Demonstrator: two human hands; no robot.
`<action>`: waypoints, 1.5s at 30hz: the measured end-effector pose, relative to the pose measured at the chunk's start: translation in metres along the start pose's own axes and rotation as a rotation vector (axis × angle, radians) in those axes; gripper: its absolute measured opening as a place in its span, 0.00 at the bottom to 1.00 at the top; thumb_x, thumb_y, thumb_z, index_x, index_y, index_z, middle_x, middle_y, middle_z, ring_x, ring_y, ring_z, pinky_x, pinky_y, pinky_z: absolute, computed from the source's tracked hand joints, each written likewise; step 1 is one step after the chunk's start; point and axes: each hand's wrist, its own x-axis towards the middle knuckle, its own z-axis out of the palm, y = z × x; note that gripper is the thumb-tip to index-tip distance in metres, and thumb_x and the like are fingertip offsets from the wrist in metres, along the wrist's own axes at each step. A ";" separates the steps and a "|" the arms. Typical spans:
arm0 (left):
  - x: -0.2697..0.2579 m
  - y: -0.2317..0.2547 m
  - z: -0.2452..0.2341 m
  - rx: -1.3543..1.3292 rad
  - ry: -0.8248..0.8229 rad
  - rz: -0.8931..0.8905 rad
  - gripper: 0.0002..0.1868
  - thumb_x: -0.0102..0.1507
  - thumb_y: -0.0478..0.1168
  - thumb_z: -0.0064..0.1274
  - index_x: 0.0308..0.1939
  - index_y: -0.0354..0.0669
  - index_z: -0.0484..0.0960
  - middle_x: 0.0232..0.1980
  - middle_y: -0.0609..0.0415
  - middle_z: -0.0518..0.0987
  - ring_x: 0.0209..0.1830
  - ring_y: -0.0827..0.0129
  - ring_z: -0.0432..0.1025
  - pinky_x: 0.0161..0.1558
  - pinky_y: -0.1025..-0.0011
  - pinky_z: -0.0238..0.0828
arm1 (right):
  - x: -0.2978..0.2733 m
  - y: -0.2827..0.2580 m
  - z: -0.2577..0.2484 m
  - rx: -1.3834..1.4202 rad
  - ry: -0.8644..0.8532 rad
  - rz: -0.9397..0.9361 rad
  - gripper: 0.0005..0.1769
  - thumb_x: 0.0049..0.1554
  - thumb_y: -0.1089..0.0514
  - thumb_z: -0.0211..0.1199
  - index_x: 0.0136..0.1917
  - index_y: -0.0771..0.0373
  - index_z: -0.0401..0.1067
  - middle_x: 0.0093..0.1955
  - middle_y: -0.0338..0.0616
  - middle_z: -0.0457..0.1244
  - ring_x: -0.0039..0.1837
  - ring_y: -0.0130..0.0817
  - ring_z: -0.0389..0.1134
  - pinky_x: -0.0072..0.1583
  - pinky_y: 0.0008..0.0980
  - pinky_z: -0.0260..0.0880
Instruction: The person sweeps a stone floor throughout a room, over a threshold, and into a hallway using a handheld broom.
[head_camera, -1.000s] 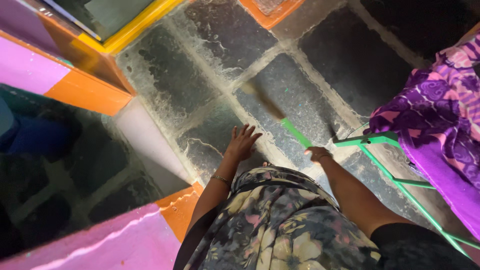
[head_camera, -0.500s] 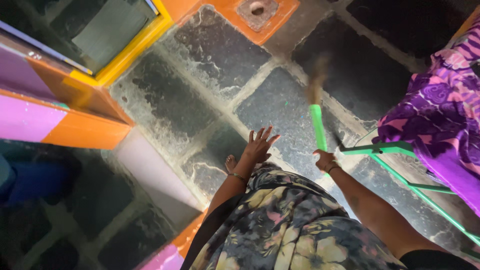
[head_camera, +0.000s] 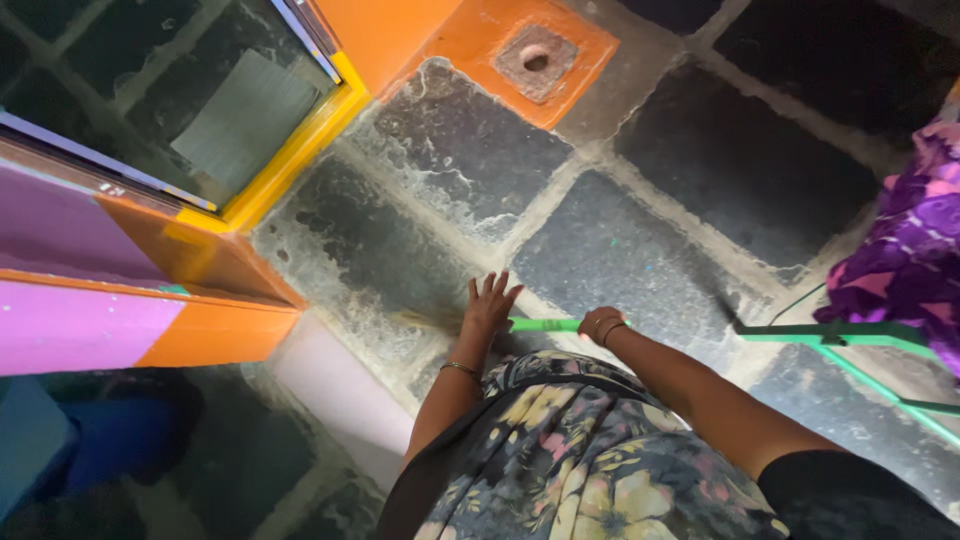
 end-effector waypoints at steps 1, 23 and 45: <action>-0.003 -0.013 -0.010 0.005 -0.007 0.003 0.46 0.56 0.49 0.66 0.76 0.68 0.59 0.84 0.53 0.48 0.83 0.54 0.46 0.75 0.34 0.39 | 0.006 -0.003 -0.009 0.073 -0.031 0.095 0.24 0.53 0.39 0.60 0.58 0.47 0.80 0.64 0.45 0.69 0.65 0.49 0.71 0.62 0.59 0.70; 0.107 -0.104 -0.092 -0.118 -0.023 0.131 0.47 0.58 0.42 0.62 0.78 0.68 0.55 0.85 0.52 0.42 0.84 0.53 0.39 0.77 0.36 0.34 | 0.118 0.071 -0.074 0.620 0.311 0.413 0.26 0.52 0.59 0.62 0.62 0.36 0.74 0.57 0.48 0.72 0.60 0.50 0.73 0.63 0.46 0.73; 0.362 -0.140 -0.190 -0.005 -0.080 0.153 0.46 0.61 0.47 0.60 0.78 0.64 0.52 0.84 0.51 0.43 0.84 0.53 0.37 0.75 0.34 0.32 | 0.210 0.178 -0.262 0.386 0.085 0.131 0.30 0.55 0.63 0.59 0.62 0.28 0.76 0.66 0.41 0.68 0.66 0.47 0.70 0.66 0.48 0.71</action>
